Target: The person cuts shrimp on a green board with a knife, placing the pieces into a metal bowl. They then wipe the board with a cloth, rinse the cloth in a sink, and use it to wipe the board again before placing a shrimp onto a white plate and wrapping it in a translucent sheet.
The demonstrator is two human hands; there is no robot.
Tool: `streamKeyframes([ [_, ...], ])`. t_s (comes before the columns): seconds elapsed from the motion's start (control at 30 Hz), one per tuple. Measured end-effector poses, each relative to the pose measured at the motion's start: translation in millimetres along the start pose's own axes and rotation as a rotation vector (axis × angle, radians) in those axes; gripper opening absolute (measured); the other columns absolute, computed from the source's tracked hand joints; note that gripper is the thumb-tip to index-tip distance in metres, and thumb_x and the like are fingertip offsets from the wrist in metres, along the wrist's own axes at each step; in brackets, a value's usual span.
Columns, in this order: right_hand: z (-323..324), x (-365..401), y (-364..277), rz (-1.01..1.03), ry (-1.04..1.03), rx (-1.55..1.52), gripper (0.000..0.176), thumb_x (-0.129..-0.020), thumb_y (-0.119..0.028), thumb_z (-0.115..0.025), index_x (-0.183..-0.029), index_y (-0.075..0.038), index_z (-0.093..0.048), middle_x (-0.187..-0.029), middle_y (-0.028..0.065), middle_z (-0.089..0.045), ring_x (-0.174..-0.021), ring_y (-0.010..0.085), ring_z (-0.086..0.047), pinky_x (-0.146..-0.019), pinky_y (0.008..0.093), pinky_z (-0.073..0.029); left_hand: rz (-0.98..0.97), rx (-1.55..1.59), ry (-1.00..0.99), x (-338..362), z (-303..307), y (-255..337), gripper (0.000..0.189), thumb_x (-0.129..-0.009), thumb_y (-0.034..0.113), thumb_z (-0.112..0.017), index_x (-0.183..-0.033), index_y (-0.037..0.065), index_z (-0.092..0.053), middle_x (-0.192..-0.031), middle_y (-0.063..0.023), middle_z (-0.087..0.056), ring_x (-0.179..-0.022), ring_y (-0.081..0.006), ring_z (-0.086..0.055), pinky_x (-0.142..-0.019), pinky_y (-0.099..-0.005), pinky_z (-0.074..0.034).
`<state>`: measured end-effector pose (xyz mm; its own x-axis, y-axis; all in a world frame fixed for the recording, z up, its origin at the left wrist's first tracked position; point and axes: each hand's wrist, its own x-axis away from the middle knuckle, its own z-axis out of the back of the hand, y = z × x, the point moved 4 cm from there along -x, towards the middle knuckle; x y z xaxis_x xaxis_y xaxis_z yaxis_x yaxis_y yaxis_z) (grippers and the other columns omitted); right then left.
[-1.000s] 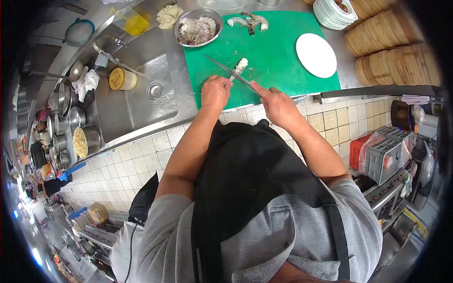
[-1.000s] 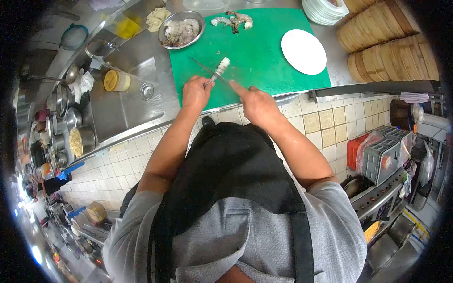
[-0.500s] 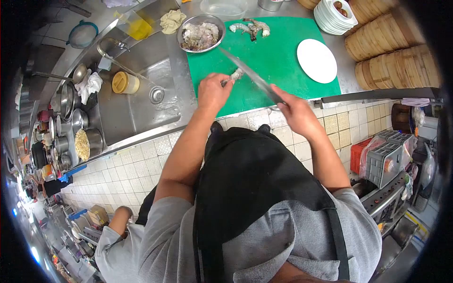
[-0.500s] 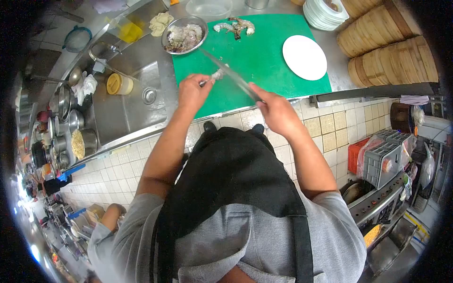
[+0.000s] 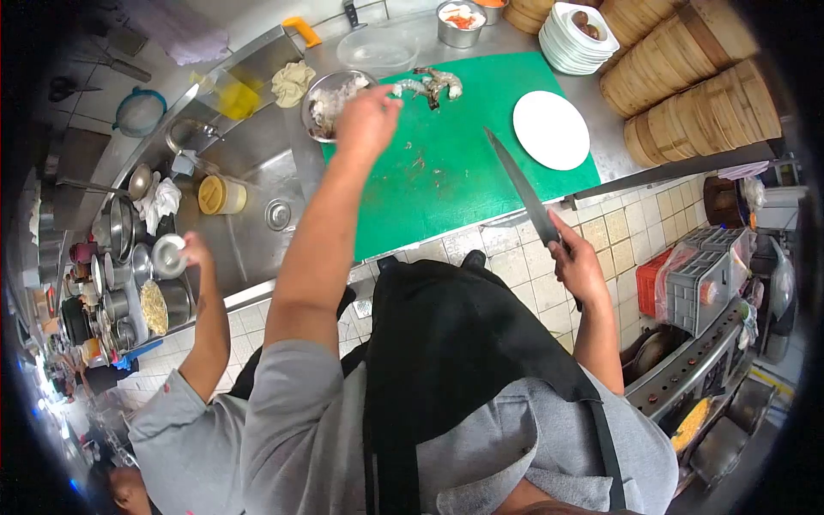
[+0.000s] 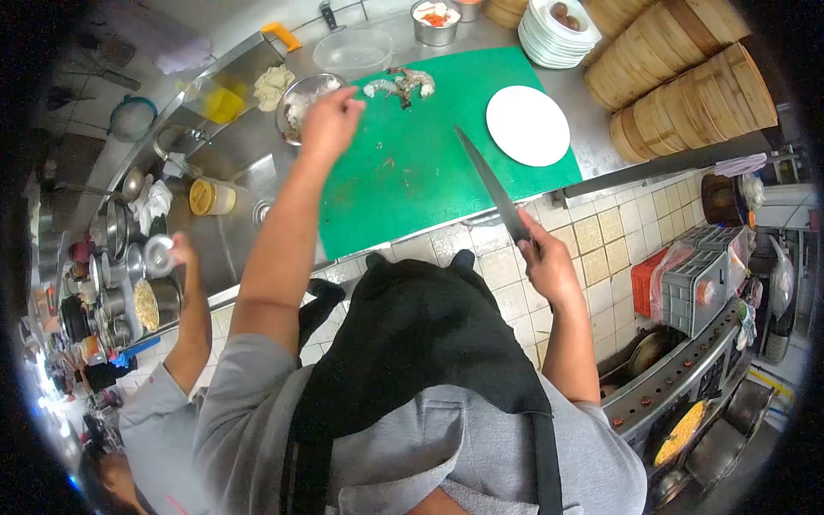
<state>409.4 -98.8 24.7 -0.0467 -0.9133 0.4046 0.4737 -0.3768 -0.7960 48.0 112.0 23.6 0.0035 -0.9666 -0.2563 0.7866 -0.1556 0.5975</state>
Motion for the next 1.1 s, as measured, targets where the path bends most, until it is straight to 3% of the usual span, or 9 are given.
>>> streamKeyframes([
  [0.07, -3.0, 0.7, 13.5, 0.01, -0.033, 0.037, 0.057, -0.097, -0.001, -0.057, -0.15, -0.018, -0.048, -0.072, -0.0041, -0.046, -0.055, 0.006, -0.043, -0.05, 0.025, -0.042, 0.174, -0.134, -0.271, -12.5, -34.7, 13.6, 0.043, -0.092, 0.029, -0.063, -0.133, 0.015, -0.062, -0.118, -0.0218, -0.068, -0.105, -0.0374, -0.066, -0.09, -0.046, -0.053],
  [0.17, -5.3, 7.5, 21.5, 0.051, -0.049, 0.018, 0.056, -0.097, 0.0, -0.056, -0.15, -0.018, -0.048, -0.071, -0.0044, -0.045, -0.054, 0.006, -0.043, -0.05, 0.0251, -0.04, 0.237, -0.254, -0.369, -40.4, -83.0, 0.6, 0.05, -0.095, 0.031, -0.055, -0.144, 0.017, -0.051, -0.13, -0.0186, -0.064, -0.112, -0.0359, -0.065, -0.095, -0.0493, -0.051],
  [0.4, 1.1, 27.2, 31.5, -0.092, -0.063, -0.053, 0.056, -0.097, 0.0, -0.057, -0.15, -0.017, -0.048, -0.072, -0.0038, -0.045, -0.054, 0.0062, -0.044, -0.049, 0.0252, -0.042, 0.284, -0.341, -0.379, -59.3, -119.4, -8.5, 0.039, -0.098, 0.025, -0.047, -0.135, 0.015, -0.055, -0.134, -0.0212, -0.058, -0.113, -0.0394, -0.064, -0.095, -0.0513, -0.052],
  [0.5, 4.9, 27.5, 31.2, -0.105, -0.045, -0.079, 0.056, -0.097, 0.0, -0.057, -0.15, -0.015, -0.048, -0.072, -0.0035, -0.046, -0.053, 0.0062, -0.044, -0.049, 0.0253, -0.042, 0.258, -0.339, -0.29, -37.7, -116.2, -10.5, 0.032, -0.098, 0.023, -0.048, -0.126, 0.013, -0.058, -0.125, -0.0223, -0.06, -0.11, -0.0409, -0.065, -0.092, -0.0499, -0.053],
  [0.67, 0.1, 15.8, 18.5, -0.125, -0.077, -0.162, 0.055, -0.098, -0.001, -0.057, -0.15, -0.013, -0.047, -0.072, -0.0032, -0.046, -0.054, 0.0062, -0.044, -0.049, 0.025, -0.042, 0.031, -0.304, -0.375, 43.8, -75.6, -13.9, 0.022, -0.093, 0.018, -0.06, -0.113, 0.01, -0.06, -0.116, -0.0217, -0.062, -0.1, -0.0402, -0.066, -0.086, -0.0514, -0.053],
  [0.77, -14.6, 3.6, 7.5, -0.065, -0.16, -0.167, 0.056, -0.098, -0.003, -0.058, -0.151, -0.019, -0.047, -0.074, -0.0016, -0.05, -0.053, 0.0071, -0.046, -0.05, 0.0259, -0.044, 0.093, -0.26, -0.362, 77.2, -36.5, -27.3, 0.023, -0.091, 0.018, -0.064, -0.112, 0.01, -0.059, -0.113, -0.0189, -0.064, -0.099, -0.0396, -0.066, -0.085, -0.0511, -0.052],
  [0.87, -34.6, -9.0, -2.9, -0.092, -0.277, -0.21, 0.057, -0.098, -0.003, -0.057, -0.151, -0.021, -0.046, -0.074, -0.0007, -0.05, -0.054, 0.0074, -0.047, -0.05, 0.0256, -0.045, 0.29, -0.223, -0.383, 91.3, -14.8, -44.7, 0.03, -0.089, 0.026, -0.069, -0.114, 0.011, -0.061, -0.11, -0.0162, -0.067, -0.102, -0.0372, -0.066, -0.088, -0.0488, -0.051],
  [1.07, -69.3, -38.7, -4.9, -0.051, -0.434, -0.18, 0.058, -0.099, -0.004, -0.053, -0.153, -0.024, -0.043, -0.076, 0.0015, -0.051, -0.053, 0.009, -0.048, -0.05, 0.0263, -0.046, 0.481, -0.144, -0.374, 69.6, -20.7, -54.6, 0.032, -0.081, 0.034, -0.079, -0.097, 0.006, -0.075, -0.095, -0.0175, -0.074, -0.093, -0.0339, -0.07, -0.086, -0.045, -0.054],
  [1.1, -73.0, -41.8, -5.6, -0.039, -0.47, -0.188, 0.058, -0.1, -0.003, -0.052, -0.153, -0.023, -0.042, -0.077, 0.0019, -0.051, -0.053, 0.0087, -0.048, -0.049, 0.0258, -0.045, 0.466, -0.104, -0.314, 66.5, -29.2, -64.8, 0.033, -0.079, 0.036, -0.081, -0.092, 0.006, -0.076, -0.088, -0.0157, -0.074, -0.083, -0.0303, -0.071, -0.079, -0.0423, -0.055],
])
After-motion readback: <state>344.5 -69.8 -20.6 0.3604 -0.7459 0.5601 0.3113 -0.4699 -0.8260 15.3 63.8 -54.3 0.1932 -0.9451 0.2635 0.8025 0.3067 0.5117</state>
